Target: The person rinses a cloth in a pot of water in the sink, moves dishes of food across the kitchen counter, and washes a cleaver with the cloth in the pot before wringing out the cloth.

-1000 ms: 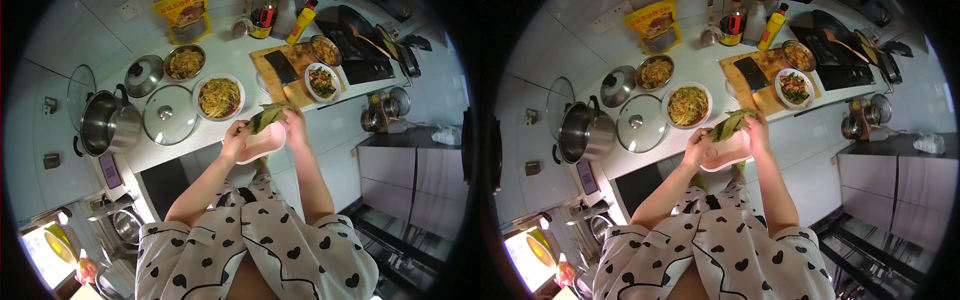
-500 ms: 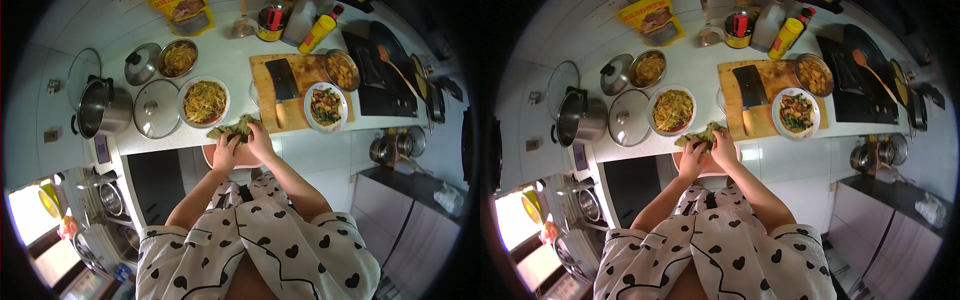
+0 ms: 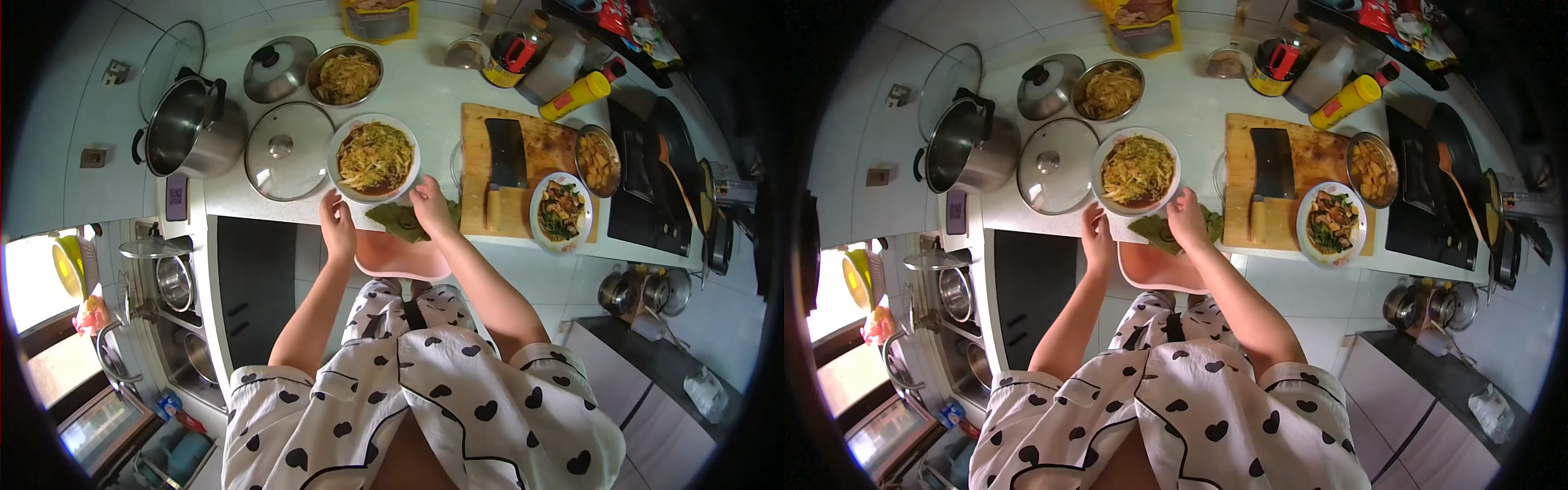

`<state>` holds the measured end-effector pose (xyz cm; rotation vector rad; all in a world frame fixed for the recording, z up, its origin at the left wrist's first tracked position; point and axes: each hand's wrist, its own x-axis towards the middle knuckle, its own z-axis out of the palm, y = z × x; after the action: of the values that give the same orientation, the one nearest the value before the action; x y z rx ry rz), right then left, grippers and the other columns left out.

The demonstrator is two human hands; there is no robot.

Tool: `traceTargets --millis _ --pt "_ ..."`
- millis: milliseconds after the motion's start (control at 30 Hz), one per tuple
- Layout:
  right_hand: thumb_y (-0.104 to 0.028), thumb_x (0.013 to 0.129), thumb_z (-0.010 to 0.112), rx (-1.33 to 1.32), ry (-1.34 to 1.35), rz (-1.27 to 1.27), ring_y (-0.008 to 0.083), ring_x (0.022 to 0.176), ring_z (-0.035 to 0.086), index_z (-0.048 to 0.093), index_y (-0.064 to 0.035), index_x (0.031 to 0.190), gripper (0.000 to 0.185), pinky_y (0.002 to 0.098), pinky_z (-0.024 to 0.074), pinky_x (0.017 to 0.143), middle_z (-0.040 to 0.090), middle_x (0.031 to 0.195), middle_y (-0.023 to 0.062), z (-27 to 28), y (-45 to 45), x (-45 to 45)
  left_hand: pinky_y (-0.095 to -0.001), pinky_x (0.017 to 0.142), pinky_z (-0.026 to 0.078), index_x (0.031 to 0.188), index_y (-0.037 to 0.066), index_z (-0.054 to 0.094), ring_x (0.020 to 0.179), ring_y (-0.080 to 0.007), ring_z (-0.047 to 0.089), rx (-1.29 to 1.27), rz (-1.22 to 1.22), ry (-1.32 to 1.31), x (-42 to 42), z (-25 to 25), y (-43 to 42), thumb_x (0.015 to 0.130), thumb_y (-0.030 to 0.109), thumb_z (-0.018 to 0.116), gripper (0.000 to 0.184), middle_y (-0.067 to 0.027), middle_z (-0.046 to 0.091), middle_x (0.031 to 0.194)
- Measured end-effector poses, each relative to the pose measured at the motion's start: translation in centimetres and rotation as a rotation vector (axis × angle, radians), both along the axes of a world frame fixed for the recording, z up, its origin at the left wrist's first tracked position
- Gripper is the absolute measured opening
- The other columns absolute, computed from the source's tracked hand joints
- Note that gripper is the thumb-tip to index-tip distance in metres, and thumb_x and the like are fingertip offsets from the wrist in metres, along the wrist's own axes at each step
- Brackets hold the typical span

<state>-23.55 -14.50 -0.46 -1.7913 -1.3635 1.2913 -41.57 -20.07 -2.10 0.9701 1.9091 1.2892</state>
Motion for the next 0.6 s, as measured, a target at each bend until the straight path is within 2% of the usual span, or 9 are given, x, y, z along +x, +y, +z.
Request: traceTargets --millis 33,67,167,200,400,600 --pt "-0.018 0.087 0.053 -0.099 0.056 -0.046 0.0310 0.096 0.057 0.037 0.0000 0.129 0.049 0.0378 0.0447 0.084 0.058 0.108 0.0188 -0.2 0.6 -0.3 -0.0274 0.077 0.045 0.119 0.004 0.049 0.095 -0.0158 0.054 -0.024 0.028 -0.047 -0.8 -0.6 0.7 0.092 0.011 0.046 0.028 -0.0078 0.055 0.109" --pt "-0.018 0.089 0.049 -0.074 0.065 -0.065 0.0278 0.090 0.060 0.038 0.0013 0.129 0.046 0.0352 0.0456 0.081 0.061 0.101 0.0171 -1.5 0.8 -0.7 -0.0280 0.077 0.045 0.122 0.004 0.047 0.096 -0.0160 0.055 -0.047 0.055 -0.094 -1.5 -1.2 1.3 0.094 0.014 0.046 0.030 -0.0082 0.055 0.111" --pt "-0.016 0.089 0.049 -0.200 0.230 -0.186 0.0253 0.087 0.059 0.042 0.0016 0.126 0.042 0.0339 0.0449 0.079 0.061 0.098 0.0155 -4.9 2.2 -1.0 -0.0291 0.078 0.045 0.127 0.002 0.042 0.100 -0.0175 0.055 -0.150 0.050 -0.318 -2.5 -0.4 3.4 0.095 0.022 0.044 0.038 -0.0101 0.054 0.115" --pt "-0.014 0.089 0.050 -0.174 0.244 -0.238 0.0204 0.083 0.059 0.045 0.0010 0.123 0.038 0.0316 0.0460 0.072 0.061 0.095 0.0120 -4.2 2.4 -1.2 -0.0298 0.078 0.047 0.127 0.002 0.043 0.103 -0.0187 0.055 -0.174 0.011 -0.290 -2.8 0.0 3.9 0.096 0.025 0.043 0.039 -0.0111 0.054 0.116" --pt "-0.010 0.086 0.054 -0.270 0.322 -0.322 0.0139 0.075 0.058 0.050 -0.0012 0.118 0.033 0.0277 0.0471 0.060 0.060 0.090 0.0062 -2.0 3.3 -1.6 -0.0270 0.069 0.050 0.121 -0.001 0.049 0.092 -0.0158 0.058 -0.081 -0.027 -0.244 -5.1 -5.1 6.4 0.094 0.020 0.045 0.034 -0.0104 0.058 0.106" --pt "-0.006 0.084 0.055 -0.294 0.305 -0.297 0.0145 0.074 0.057 0.054 0.0002 0.111 0.027 0.0282 0.0468 0.062 0.061 0.089 0.0072 -1.1 3.6 -1.7 -0.0243 0.064 0.050 0.112 -0.003 0.054 0.076 -0.0123 0.058 -0.275 -0.148 0.023 -5.9 -3.4 7.2 0.090 0.015 0.051 0.028 -0.0064 0.061 0.089"
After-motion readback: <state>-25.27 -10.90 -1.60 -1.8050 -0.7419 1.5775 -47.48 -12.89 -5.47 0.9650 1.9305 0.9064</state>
